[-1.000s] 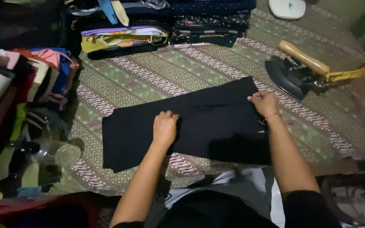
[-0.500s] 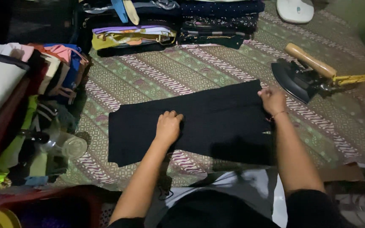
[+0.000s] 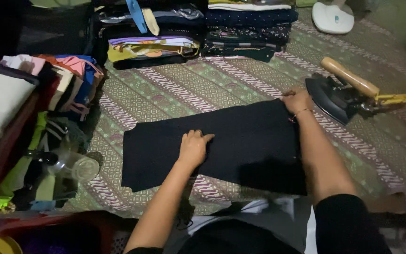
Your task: The person irons a black t-shirt on a patterned table using a vintage-style iron. They smooth the fabric, iron the sleeves and body, and then fold the shirt into a neat rectangle before placing it on a stack of other clothes.
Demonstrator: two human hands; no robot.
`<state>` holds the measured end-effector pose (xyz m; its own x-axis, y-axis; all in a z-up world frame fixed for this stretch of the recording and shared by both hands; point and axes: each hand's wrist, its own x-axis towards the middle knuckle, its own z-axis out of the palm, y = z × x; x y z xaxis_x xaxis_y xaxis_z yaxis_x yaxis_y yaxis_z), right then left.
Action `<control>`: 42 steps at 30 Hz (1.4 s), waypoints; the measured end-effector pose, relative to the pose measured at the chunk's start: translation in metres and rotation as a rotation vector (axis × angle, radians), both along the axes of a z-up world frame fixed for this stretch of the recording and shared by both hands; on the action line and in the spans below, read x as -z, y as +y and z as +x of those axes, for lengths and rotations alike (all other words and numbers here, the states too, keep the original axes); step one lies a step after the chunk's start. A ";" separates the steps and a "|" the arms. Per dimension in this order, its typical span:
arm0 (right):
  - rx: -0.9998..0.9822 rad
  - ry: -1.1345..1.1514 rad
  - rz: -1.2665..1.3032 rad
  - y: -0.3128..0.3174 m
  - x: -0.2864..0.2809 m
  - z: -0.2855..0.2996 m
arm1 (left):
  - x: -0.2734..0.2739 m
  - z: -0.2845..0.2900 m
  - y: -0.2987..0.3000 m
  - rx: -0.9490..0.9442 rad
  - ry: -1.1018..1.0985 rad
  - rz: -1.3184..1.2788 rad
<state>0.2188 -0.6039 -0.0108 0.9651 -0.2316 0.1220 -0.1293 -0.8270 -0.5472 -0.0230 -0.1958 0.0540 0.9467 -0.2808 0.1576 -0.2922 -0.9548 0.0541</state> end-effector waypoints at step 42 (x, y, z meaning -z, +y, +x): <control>-0.618 -0.190 0.054 0.132 -0.096 -0.195 | 0.114 0.040 0.327 -0.231 0.134 -2.082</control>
